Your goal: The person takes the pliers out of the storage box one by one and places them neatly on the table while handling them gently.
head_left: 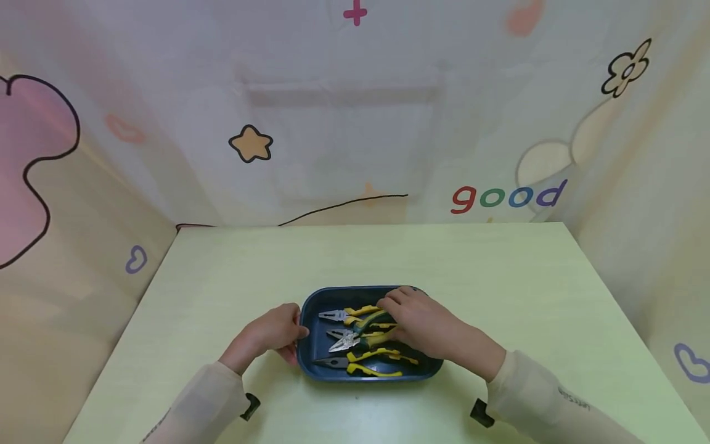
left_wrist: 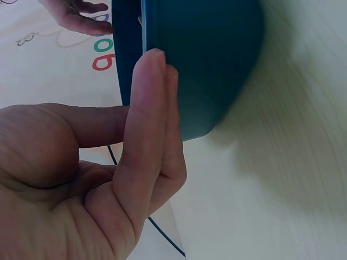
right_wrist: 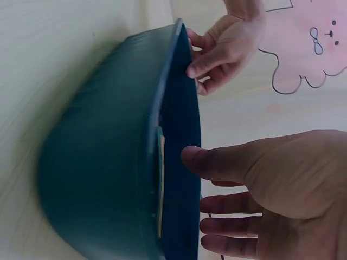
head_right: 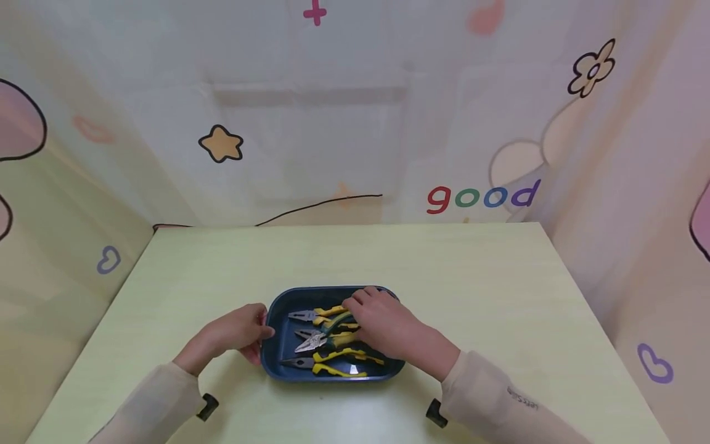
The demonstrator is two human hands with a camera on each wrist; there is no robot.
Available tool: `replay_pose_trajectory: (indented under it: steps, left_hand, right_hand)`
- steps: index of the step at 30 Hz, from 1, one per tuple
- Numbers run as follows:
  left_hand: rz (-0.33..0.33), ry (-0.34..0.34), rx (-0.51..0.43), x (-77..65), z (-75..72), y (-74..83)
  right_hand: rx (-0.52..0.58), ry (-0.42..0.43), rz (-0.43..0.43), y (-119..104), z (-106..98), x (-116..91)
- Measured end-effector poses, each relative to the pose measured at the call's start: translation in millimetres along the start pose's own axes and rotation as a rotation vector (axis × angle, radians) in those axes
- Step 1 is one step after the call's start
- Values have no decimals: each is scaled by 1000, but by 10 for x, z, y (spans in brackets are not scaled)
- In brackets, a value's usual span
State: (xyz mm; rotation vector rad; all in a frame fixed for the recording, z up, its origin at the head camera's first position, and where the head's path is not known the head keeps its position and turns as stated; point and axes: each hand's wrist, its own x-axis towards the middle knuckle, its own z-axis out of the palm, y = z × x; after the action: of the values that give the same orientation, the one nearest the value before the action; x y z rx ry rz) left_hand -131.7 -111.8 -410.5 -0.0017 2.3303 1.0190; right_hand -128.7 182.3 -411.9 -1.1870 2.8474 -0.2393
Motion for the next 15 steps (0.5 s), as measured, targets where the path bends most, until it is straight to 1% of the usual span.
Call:
replay_pose_trajectory:
  steps: [6,11,15]
  left_hand:
    - [2,-2,24,4,4,1]
    - [5,3,6,3,-7,-19]
    - [17,1,-3,-10,-15,-24]
  right_hand:
    - [-125,-55,-21,-77,132,77]
    - [-152,-106,-2,-124,195,144]
    - [-166,-109,4,-132,243,168]
